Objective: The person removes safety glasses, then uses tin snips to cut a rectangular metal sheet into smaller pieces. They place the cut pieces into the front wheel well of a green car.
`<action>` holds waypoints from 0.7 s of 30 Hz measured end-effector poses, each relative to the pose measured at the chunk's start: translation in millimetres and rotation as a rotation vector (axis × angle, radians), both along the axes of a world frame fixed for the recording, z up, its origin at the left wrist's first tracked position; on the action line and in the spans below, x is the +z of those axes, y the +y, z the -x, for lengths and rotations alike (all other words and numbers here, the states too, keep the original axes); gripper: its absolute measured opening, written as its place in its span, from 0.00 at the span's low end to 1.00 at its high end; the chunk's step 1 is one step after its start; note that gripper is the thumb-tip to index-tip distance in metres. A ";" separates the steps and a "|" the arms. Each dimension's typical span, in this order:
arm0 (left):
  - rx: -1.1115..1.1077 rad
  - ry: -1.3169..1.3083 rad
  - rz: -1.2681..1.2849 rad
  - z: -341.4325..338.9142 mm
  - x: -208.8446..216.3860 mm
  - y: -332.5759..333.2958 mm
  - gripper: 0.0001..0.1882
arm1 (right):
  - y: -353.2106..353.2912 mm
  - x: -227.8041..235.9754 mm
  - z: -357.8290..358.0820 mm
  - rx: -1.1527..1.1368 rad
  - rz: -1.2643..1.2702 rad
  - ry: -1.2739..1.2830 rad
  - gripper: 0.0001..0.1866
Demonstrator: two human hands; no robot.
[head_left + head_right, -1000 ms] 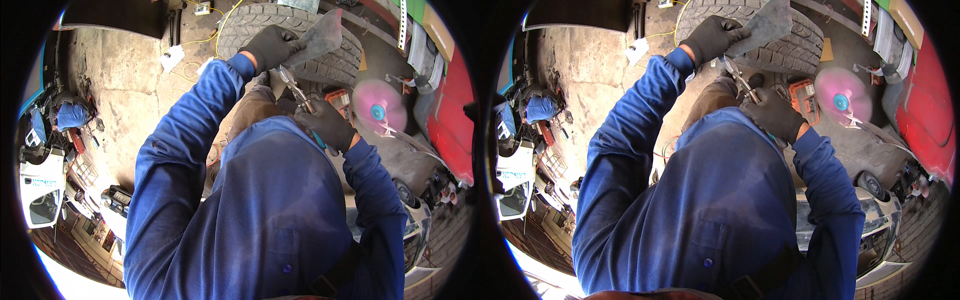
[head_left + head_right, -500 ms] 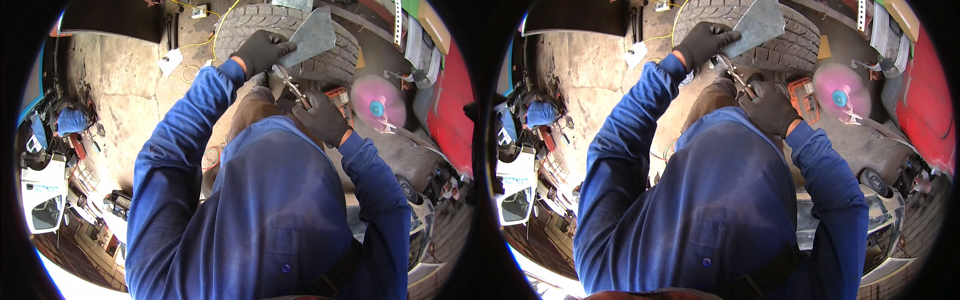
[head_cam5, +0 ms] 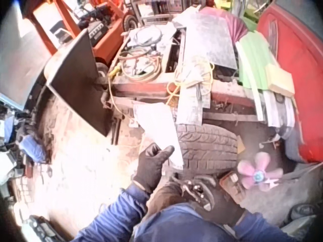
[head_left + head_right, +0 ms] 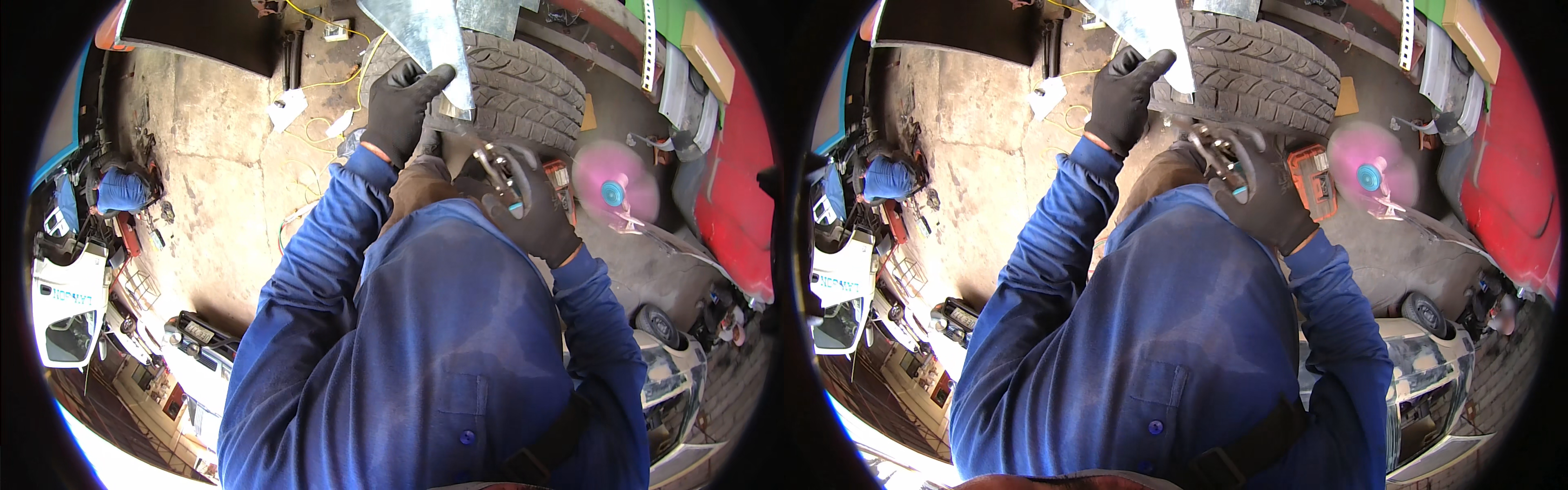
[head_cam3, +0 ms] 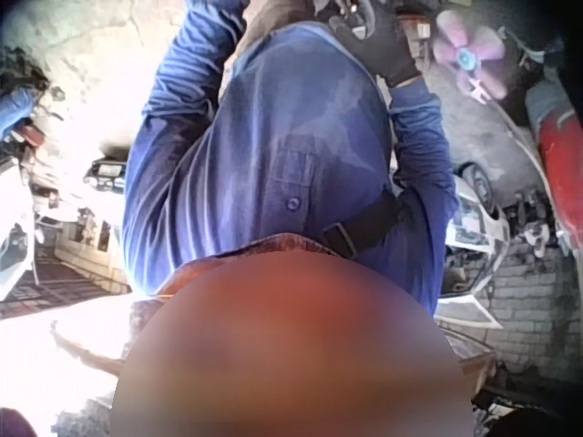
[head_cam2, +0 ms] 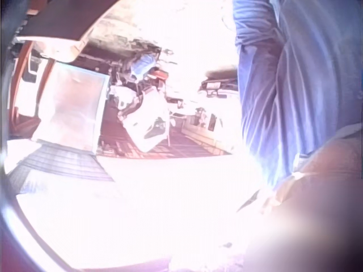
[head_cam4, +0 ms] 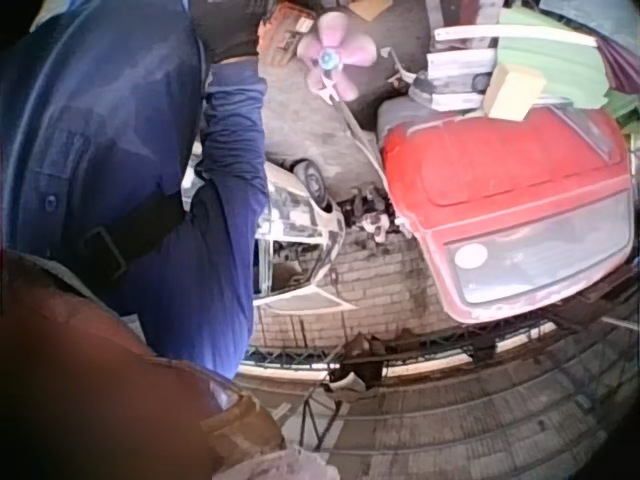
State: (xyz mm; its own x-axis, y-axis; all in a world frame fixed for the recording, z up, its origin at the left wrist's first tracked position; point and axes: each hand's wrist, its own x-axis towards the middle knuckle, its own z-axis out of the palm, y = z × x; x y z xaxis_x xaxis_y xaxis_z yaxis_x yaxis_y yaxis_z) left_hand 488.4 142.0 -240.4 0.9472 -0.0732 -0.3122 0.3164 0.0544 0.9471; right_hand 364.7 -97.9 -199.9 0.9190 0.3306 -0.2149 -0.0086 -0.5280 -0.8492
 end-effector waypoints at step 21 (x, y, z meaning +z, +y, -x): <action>-0.351 -0.885 -0.623 32.9 15.1 43.8 0.41 | 13.0 44.7 -19.5 -0.088 -0.096 -0.294 0.36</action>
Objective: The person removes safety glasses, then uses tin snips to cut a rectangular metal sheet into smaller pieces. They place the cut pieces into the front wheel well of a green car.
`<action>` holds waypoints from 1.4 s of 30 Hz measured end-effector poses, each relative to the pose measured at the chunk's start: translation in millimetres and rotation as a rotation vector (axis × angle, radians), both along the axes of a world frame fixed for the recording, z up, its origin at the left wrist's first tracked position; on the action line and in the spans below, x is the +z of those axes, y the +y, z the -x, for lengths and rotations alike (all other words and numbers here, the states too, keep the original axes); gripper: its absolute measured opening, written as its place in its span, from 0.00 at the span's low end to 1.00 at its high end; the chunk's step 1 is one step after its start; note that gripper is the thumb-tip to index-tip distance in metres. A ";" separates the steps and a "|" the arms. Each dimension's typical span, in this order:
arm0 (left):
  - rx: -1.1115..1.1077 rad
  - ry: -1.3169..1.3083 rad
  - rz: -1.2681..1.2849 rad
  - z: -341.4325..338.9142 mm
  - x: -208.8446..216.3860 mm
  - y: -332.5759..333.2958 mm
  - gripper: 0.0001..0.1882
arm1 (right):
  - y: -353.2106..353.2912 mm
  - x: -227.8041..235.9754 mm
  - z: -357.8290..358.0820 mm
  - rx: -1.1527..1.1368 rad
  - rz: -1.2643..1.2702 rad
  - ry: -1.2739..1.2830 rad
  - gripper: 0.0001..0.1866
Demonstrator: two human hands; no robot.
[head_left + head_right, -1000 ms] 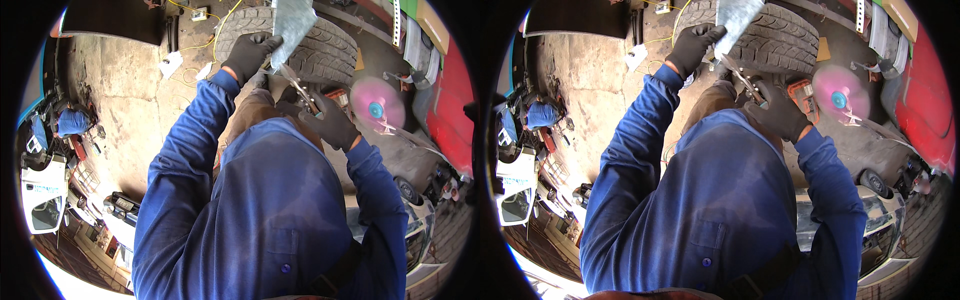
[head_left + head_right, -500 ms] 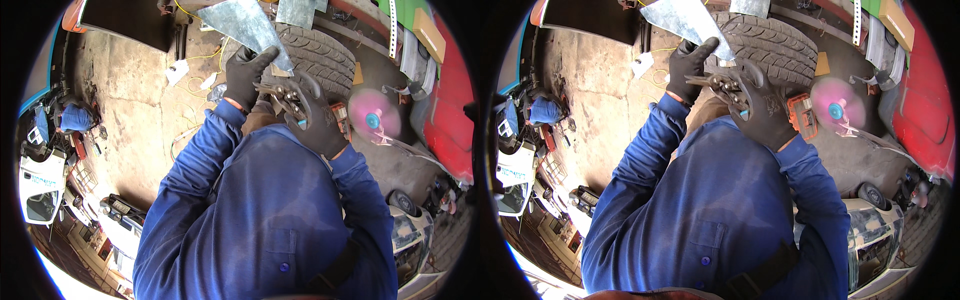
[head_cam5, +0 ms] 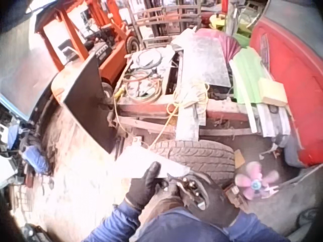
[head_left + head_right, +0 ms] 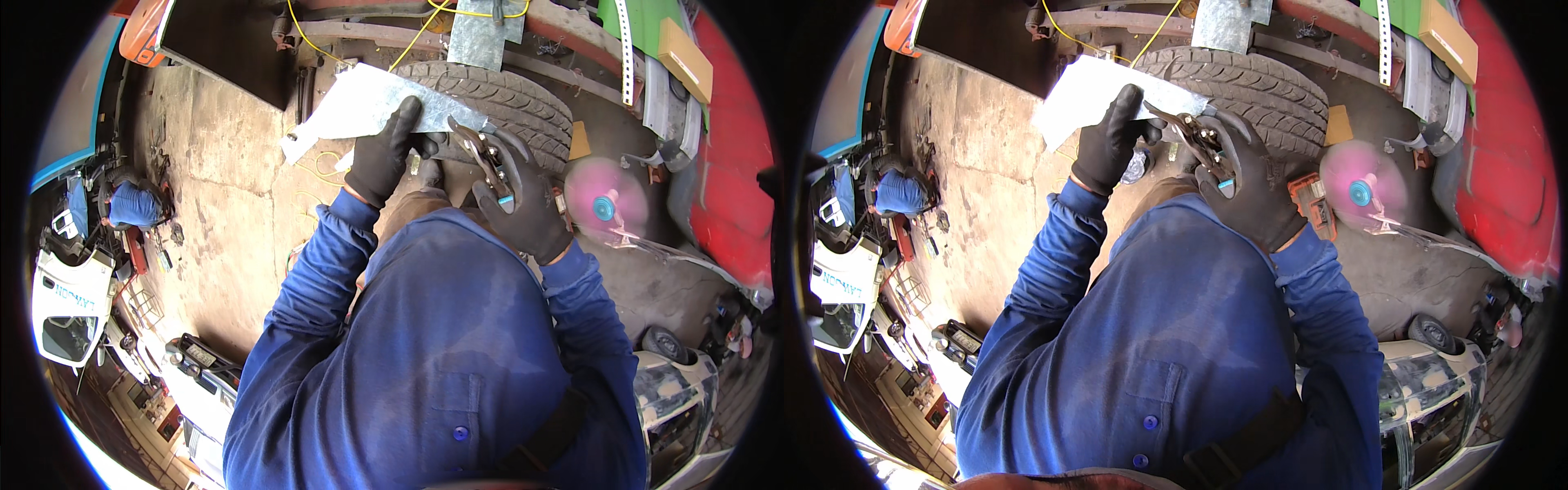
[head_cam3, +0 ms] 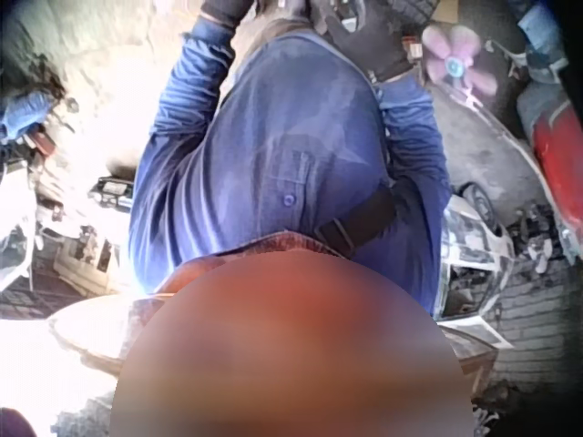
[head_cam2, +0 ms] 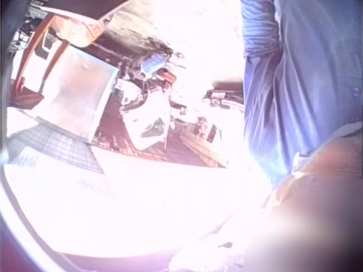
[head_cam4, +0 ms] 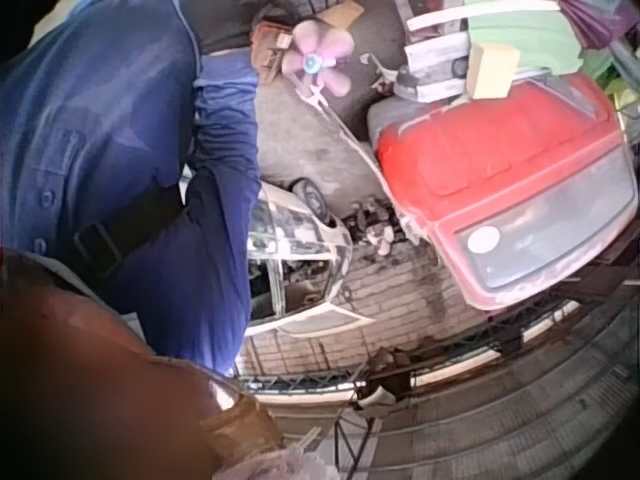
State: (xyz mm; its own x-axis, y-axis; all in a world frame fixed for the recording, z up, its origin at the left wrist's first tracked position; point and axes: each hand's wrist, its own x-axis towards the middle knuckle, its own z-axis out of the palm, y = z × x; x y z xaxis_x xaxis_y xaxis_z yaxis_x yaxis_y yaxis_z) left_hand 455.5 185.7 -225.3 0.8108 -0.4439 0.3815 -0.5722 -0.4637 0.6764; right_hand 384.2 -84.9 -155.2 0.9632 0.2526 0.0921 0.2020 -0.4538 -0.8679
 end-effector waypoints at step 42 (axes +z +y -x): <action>-0.164 -0.155 -0.220 -1.3 1.9 -46.3 0.23 | -12.7 -70.8 -2.8 -0.075 -0.936 0.459 0.18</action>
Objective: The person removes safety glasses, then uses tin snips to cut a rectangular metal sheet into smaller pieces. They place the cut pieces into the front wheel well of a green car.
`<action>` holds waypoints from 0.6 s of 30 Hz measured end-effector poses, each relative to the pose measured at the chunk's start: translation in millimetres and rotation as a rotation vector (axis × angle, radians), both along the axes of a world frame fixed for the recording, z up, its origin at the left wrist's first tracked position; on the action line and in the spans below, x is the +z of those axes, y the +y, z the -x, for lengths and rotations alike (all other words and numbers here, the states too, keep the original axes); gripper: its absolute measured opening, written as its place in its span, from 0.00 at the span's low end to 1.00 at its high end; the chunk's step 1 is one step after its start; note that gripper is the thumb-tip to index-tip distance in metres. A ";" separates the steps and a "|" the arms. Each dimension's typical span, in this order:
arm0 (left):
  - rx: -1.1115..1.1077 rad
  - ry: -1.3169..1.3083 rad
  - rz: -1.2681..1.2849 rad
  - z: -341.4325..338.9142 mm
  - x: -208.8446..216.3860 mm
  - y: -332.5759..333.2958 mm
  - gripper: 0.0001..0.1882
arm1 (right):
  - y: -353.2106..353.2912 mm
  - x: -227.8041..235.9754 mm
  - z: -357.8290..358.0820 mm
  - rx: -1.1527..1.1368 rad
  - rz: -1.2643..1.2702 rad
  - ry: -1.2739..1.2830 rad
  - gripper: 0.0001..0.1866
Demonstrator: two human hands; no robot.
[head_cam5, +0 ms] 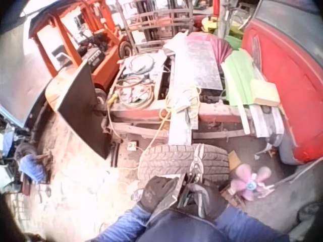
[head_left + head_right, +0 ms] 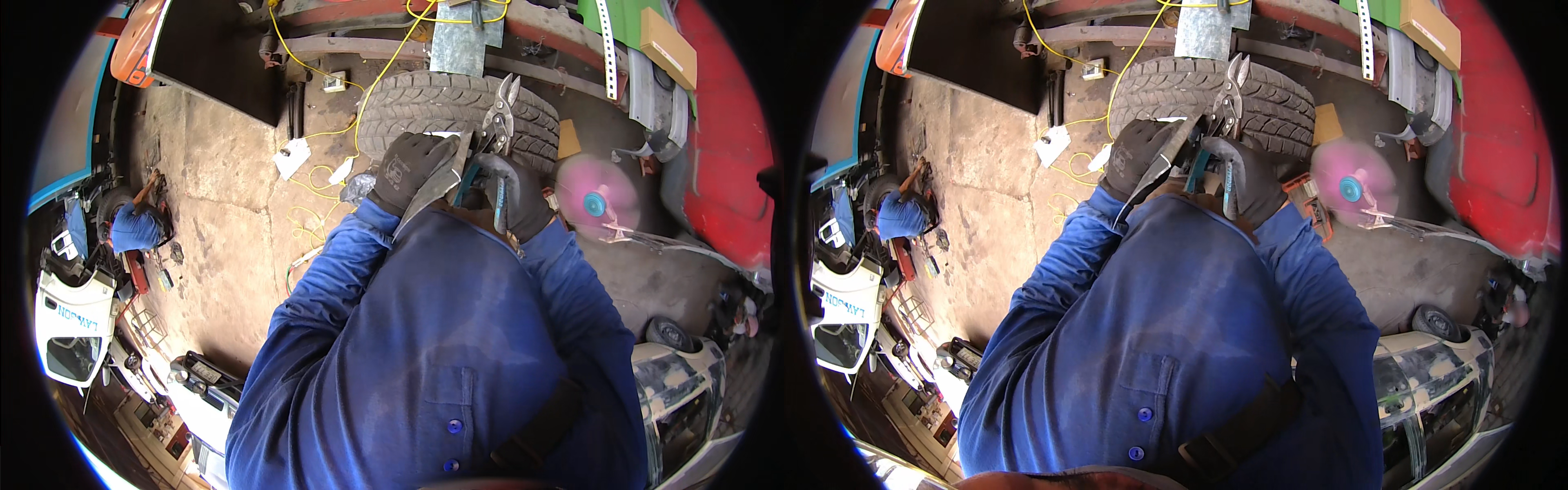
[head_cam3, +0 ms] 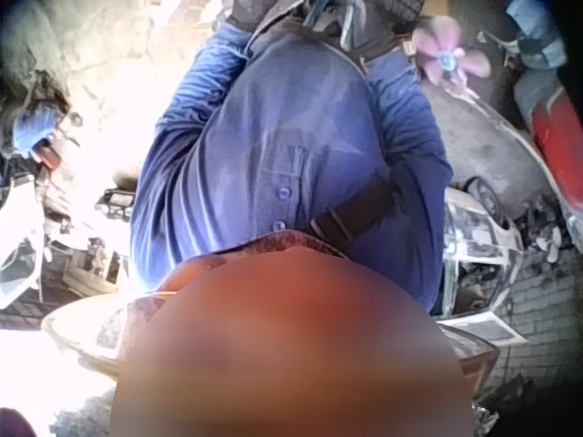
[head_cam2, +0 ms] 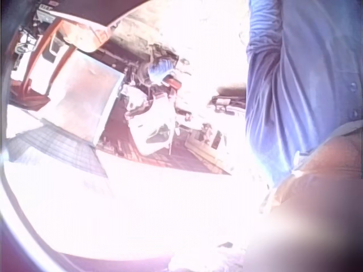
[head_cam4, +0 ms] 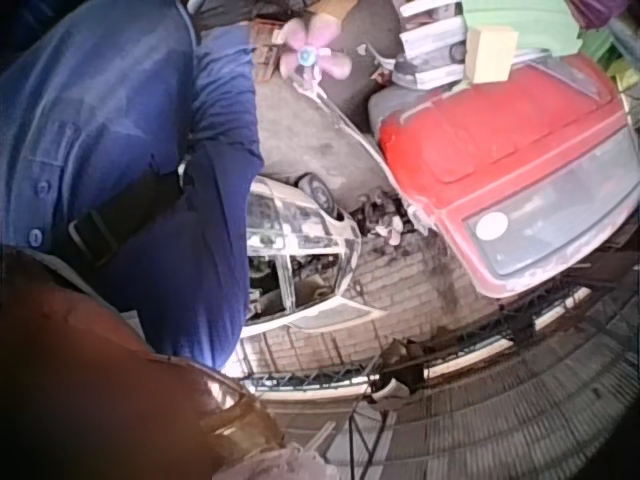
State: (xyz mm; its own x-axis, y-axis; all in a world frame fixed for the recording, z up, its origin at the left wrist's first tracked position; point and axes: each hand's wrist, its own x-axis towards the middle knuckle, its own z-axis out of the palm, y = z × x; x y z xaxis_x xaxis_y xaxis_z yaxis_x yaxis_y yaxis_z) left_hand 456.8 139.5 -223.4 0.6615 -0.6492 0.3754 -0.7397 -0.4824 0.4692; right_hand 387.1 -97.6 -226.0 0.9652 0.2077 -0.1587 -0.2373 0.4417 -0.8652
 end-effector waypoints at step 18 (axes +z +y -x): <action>0.040 0.404 0.081 -57.7 -61.6 11.9 0.17 | 40.3 -61.5 -42.1 -0.291 -0.027 0.673 0.18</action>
State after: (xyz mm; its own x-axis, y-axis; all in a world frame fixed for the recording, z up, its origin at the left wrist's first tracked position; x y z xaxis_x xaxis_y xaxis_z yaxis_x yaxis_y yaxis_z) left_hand 514.4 151.3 -285.0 0.7901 -0.5992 0.1292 -0.4697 -0.4565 0.7556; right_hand 429.2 -57.3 -287.5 0.6772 -0.0299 -0.7352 -0.5835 0.5869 -0.5613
